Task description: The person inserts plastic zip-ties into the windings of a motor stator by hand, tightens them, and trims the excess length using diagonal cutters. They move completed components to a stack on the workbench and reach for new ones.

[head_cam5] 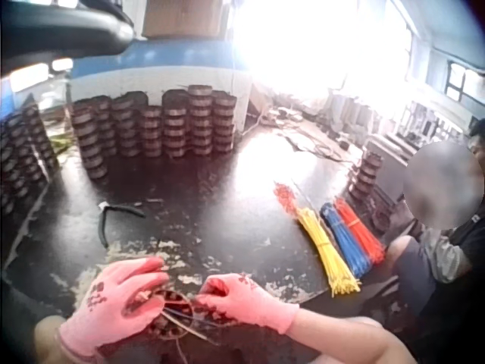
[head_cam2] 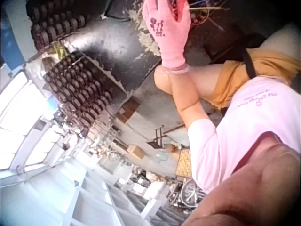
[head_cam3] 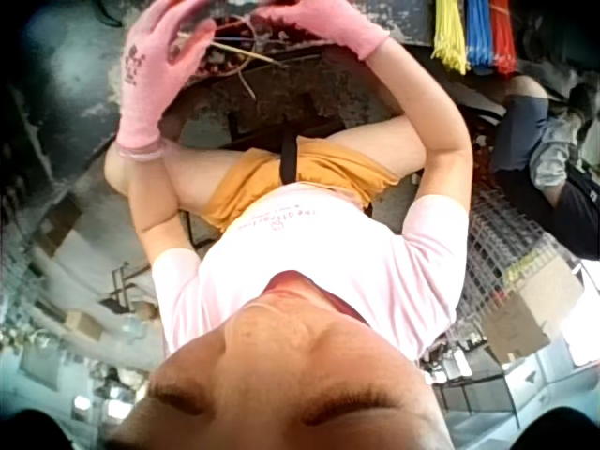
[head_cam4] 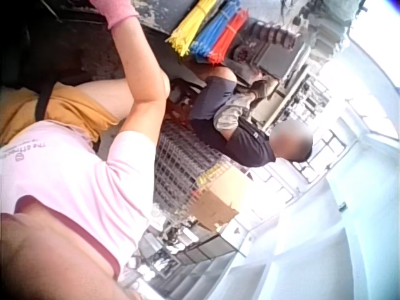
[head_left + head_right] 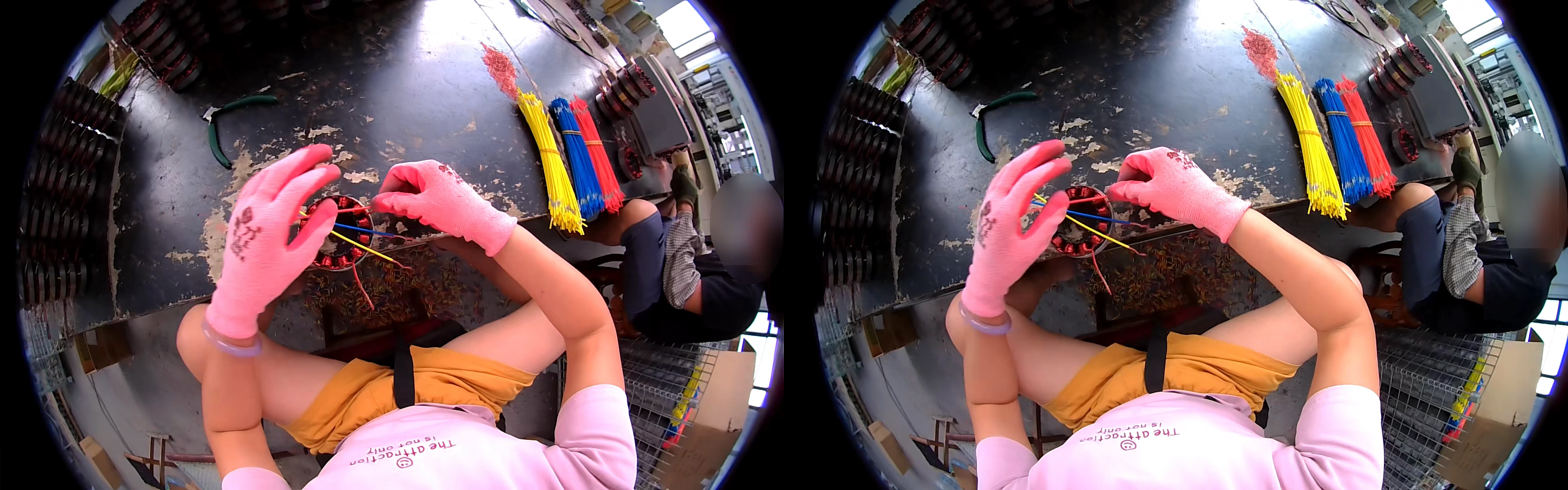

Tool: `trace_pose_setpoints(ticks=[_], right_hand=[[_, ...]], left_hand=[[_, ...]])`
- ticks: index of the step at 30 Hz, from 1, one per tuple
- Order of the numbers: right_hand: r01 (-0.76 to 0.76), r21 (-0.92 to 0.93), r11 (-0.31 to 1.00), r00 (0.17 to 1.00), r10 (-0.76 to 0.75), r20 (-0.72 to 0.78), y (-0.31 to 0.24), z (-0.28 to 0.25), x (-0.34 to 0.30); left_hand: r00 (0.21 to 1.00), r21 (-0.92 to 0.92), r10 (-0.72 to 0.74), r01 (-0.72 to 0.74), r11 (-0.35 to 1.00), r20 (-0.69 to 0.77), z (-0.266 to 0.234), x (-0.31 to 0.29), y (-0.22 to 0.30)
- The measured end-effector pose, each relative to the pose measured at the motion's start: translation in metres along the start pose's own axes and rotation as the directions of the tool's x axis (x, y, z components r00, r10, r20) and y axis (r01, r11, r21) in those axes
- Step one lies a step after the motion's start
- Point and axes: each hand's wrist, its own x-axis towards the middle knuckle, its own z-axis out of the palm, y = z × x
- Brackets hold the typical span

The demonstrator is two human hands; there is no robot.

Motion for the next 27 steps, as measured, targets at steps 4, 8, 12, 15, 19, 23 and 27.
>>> trace_pose_setpoints(ticks=[4,8,12,15,19,23,27], right_hand=[[-0.018,-0.080,0.997,0.998,0.023,0.057,-0.006,-0.003,0.007],[-0.060,-0.174,0.983,0.994,0.074,0.076,-0.012,-0.002,0.012],[-0.066,-0.150,0.986,0.993,0.080,0.087,-0.007,-0.013,0.023],[-0.015,-0.437,0.899,0.999,-0.003,-0.042,-0.058,-0.010,0.064],[0.018,-0.878,0.478,0.963,-0.245,-0.113,-0.105,0.056,0.170],[-0.127,-0.908,0.400,0.992,0.052,-0.117,-0.141,0.116,0.243],[-0.047,-0.975,0.216,0.990,0.142,-0.016,-0.156,0.124,0.250]], left_hand=[[0.963,-0.004,0.074,-0.076,0.997,0.259,-0.024,-0.002,-0.011],[0.941,0.038,0.075,-0.093,0.995,0.330,-0.006,-0.021,-0.021],[0.950,0.080,0.077,-0.106,0.991,0.303,0.010,-0.029,-0.024],[0.949,0.132,0.010,-0.054,0.990,0.315,0.011,-0.030,-0.021],[0.953,0.214,-0.055,-0.010,0.977,0.298,0.019,-0.032,-0.022],[0.928,0.245,-0.118,0.030,0.969,0.354,0.023,-0.032,-0.022],[0.937,0.246,-0.117,0.035,0.969,0.329,0.023,-0.033,-0.023]])
